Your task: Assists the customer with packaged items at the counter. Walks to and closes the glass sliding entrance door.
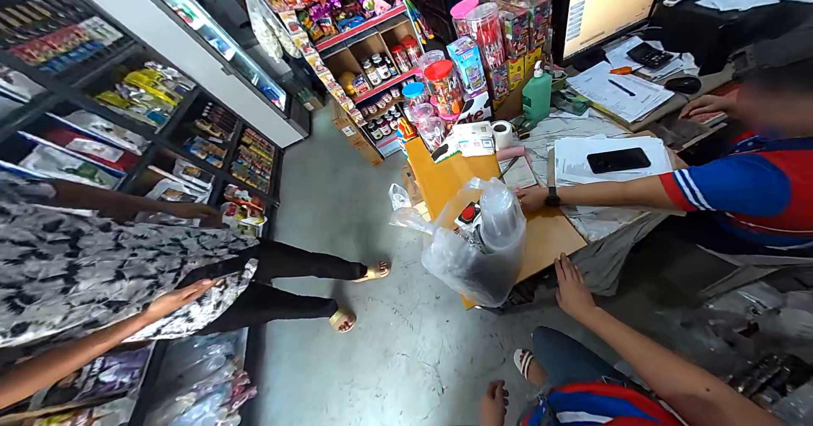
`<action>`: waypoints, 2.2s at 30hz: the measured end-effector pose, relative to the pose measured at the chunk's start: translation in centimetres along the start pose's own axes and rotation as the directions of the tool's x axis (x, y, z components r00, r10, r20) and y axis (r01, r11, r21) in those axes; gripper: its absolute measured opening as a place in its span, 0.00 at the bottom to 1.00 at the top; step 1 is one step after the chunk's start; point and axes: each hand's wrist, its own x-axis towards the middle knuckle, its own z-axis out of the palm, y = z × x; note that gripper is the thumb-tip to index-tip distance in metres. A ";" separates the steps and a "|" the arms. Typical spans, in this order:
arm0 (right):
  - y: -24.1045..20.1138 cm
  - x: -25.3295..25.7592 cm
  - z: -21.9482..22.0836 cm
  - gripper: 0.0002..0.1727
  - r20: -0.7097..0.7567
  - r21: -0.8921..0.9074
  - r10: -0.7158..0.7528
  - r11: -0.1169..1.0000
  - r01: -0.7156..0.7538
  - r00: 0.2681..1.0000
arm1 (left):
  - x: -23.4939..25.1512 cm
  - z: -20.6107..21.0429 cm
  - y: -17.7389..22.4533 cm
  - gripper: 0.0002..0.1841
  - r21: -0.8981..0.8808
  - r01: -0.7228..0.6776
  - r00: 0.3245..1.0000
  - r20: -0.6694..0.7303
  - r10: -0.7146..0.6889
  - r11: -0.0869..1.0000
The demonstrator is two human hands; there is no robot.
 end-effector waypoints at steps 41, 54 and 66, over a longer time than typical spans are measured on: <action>-9.9 2.8 -15.3 0.48 -0.222 0.780 -0.204 0.550 0.299 0.954 | -7.1 -8.1 31.3 0.18 0.082 -0.900 0.284 -0.632 0.721 0.427; -10.5 0.4 -14.6 0.51 -0.187 0.779 -0.201 0.566 0.270 0.962 | -7.2 -7.9 30.8 0.19 0.024 -0.909 0.293 -0.674 0.678 0.416; -8.6 2.0 -13.1 0.47 -0.049 0.702 -0.116 0.703 0.116 0.992 | -7.7 -8.2 30.5 0.18 0.076 -0.893 0.291 -0.655 0.697 0.444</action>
